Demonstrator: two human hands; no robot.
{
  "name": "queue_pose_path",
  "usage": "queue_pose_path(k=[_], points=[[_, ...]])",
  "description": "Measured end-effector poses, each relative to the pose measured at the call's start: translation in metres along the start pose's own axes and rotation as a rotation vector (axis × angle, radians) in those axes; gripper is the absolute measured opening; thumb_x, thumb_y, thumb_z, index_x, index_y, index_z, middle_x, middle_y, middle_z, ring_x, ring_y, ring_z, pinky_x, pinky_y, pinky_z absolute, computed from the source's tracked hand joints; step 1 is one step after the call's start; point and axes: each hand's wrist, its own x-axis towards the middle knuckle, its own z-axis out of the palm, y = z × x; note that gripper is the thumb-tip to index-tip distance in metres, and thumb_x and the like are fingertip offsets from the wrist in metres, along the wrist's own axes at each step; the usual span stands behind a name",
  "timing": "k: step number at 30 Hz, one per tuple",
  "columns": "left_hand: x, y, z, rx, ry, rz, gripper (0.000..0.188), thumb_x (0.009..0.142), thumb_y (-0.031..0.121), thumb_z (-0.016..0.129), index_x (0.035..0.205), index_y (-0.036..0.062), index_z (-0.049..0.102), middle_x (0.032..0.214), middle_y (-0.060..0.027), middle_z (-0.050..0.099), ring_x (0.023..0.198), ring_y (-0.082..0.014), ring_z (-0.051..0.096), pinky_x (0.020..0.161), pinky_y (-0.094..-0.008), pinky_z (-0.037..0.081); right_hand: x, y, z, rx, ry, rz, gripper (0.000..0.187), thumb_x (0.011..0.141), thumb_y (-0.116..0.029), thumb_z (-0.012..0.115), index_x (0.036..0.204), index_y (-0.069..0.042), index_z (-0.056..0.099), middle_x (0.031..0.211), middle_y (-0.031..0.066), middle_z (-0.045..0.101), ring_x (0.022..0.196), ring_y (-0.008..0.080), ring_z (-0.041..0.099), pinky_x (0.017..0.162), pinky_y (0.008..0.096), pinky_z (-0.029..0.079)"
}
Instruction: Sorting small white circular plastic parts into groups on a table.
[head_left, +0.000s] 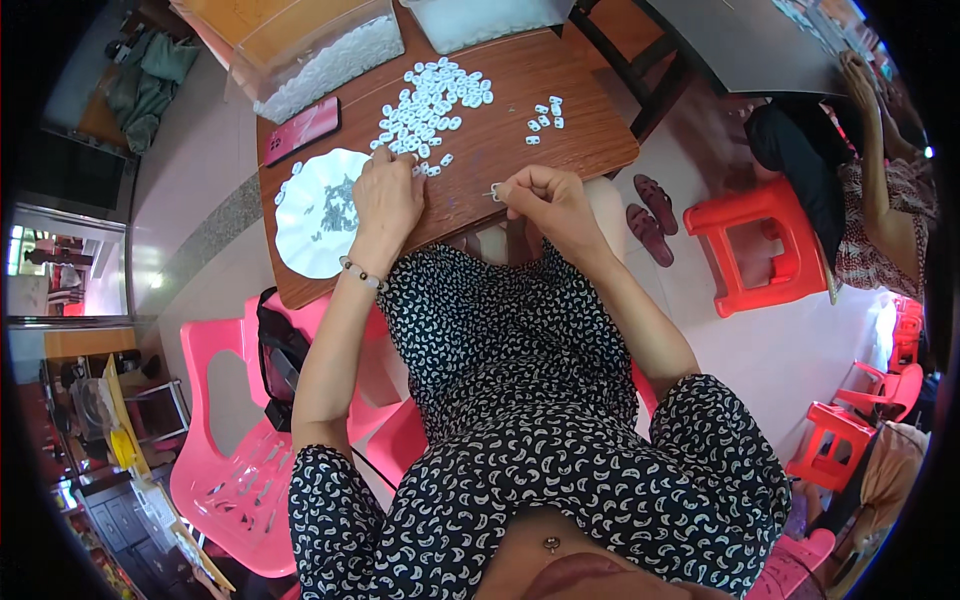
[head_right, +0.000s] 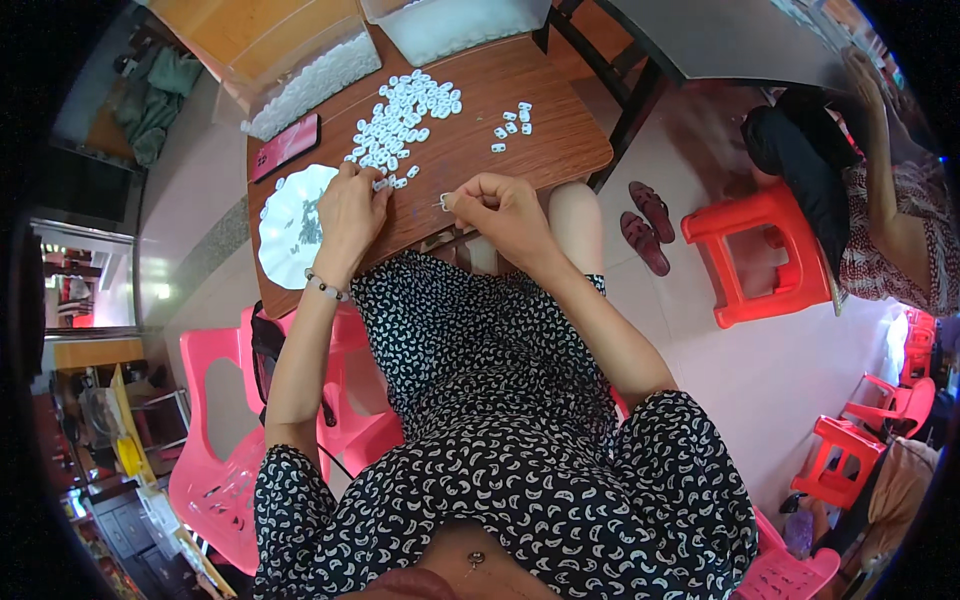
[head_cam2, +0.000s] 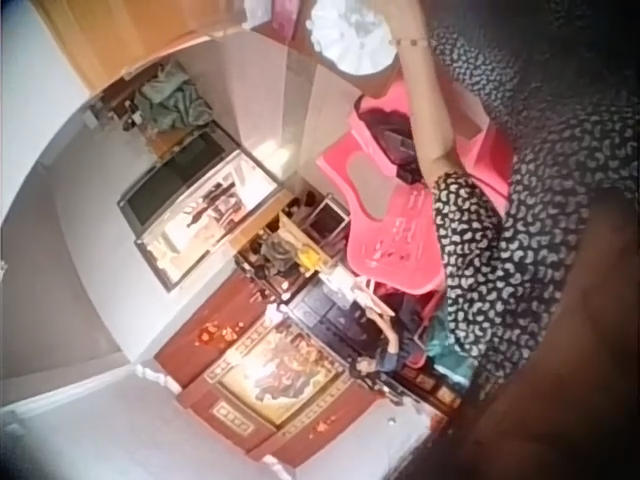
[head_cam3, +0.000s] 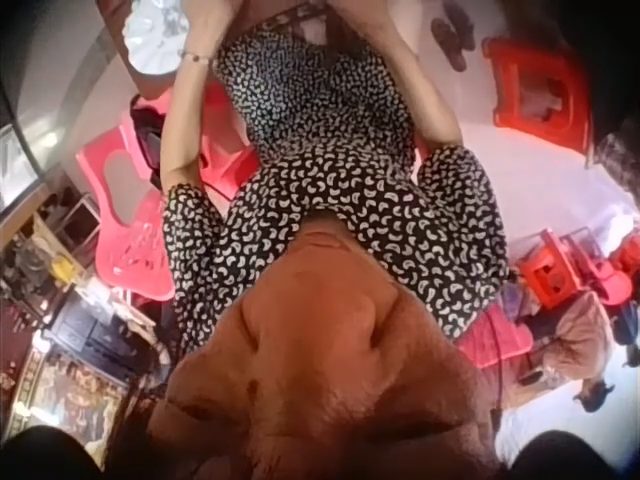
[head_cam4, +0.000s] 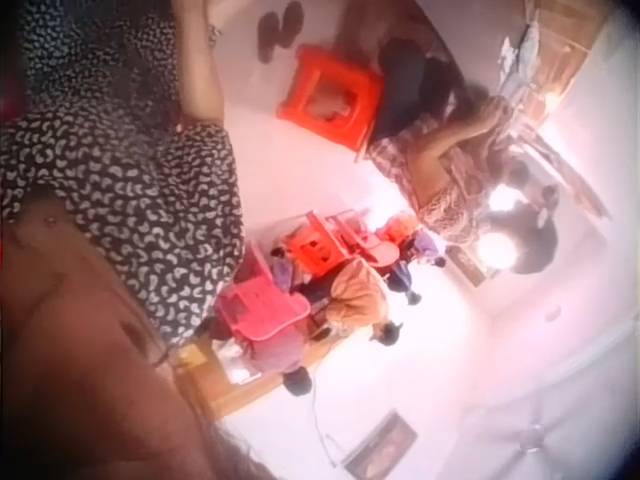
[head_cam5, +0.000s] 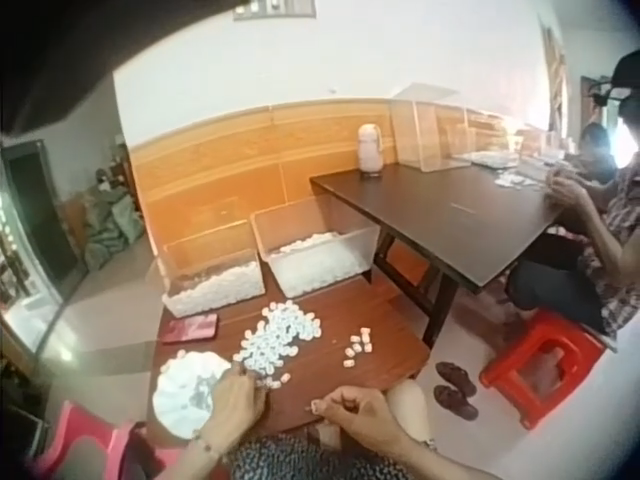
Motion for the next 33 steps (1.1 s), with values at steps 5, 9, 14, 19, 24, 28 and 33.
queue_pose_path(k=[5,9,14,19,24,28,33], points=[[0.004,-0.008,0.008,0.073,-0.020,0.017,0.017,0.084,0.020,0.067,0.090,0.0056,0.072,0.086,-0.0142,0.066,0.081,-0.0324,0.065,0.069,-0.0438,0.052,0.000,0.001,-0.001,-0.004,0.006,0.007,0.019,0.090,-0.020,0.066,0.082,-0.003,0.066,0.068,-0.0039,0.061,0.057,-0.0009,0.047,0.048,0.0166,0.034],[0.002,-0.005,0.003,-0.107,0.034,-0.028,0.014,0.084,0.015,0.066,0.086,0.0018,0.071,0.078,-0.0149,0.068,0.073,-0.0309,0.064,0.066,-0.0419,0.051,0.001,0.005,-0.001,-0.036,0.019,-0.033,0.020,0.090,-0.021,0.066,0.082,-0.003,0.066,0.068,-0.0032,0.061,0.052,0.0008,0.048,0.043,0.0170,0.034],[-0.015,0.007,-0.013,-1.235,-0.124,-0.453,0.020,0.089,0.019,0.070,0.094,-0.0004,0.071,0.083,-0.0041,0.072,0.062,-0.0042,0.051,0.056,-0.0193,0.041,-0.003,-0.010,0.002,0.015,0.031,0.022,0.020,0.090,-0.021,0.065,0.081,-0.003,0.063,0.067,-0.0018,0.060,0.046,0.0032,0.047,0.038,0.0184,0.034],[-0.040,0.024,-0.028,-1.747,-0.367,-0.657,0.021,0.090,0.017,0.068,0.105,0.0020,0.068,0.094,-0.0055,0.071,0.067,-0.0017,0.053,0.060,-0.0153,0.047,-0.007,-0.014,0.006,0.024,0.036,0.018,0.019,0.091,-0.019,0.064,0.081,-0.003,0.062,0.067,-0.0011,0.059,0.046,0.0037,0.048,0.039,0.0189,0.035],[-0.051,0.031,-0.031,-1.868,-0.420,-0.652,0.021,0.091,0.018,0.068,0.104,0.0018,0.068,0.091,-0.0035,0.070,0.069,-0.0021,0.055,0.061,-0.0157,0.049,-0.012,-0.023,0.012,-0.038,0.029,-0.021,0.017,0.090,-0.017,0.065,0.080,-0.003,0.062,0.065,-0.0025,0.059,0.051,0.0021,0.049,0.042,0.0185,0.034],[-0.055,0.034,-0.035,-1.857,-0.416,-0.645,0.021,0.091,0.018,0.068,0.104,0.0018,0.068,0.091,-0.0033,0.070,0.069,-0.0020,0.055,0.061,-0.0154,0.049,-0.012,-0.019,0.011,-0.118,0.031,-0.104,0.017,0.090,-0.017,0.065,0.080,-0.003,0.063,0.065,-0.0033,0.059,0.054,0.0007,0.048,0.045,0.0181,0.034],[-0.058,0.038,-0.036,-1.823,-0.408,-0.627,0.021,0.090,0.018,0.068,0.104,0.0013,0.069,0.090,-0.0030,0.070,0.068,-0.0021,0.054,0.060,-0.0150,0.048,-0.011,-0.016,0.011,-0.157,0.037,-0.094,0.017,0.086,-0.013,0.067,0.079,0.002,0.065,0.068,0.0007,0.065,0.061,0.0028,0.057,0.055,0.0204,0.044]])
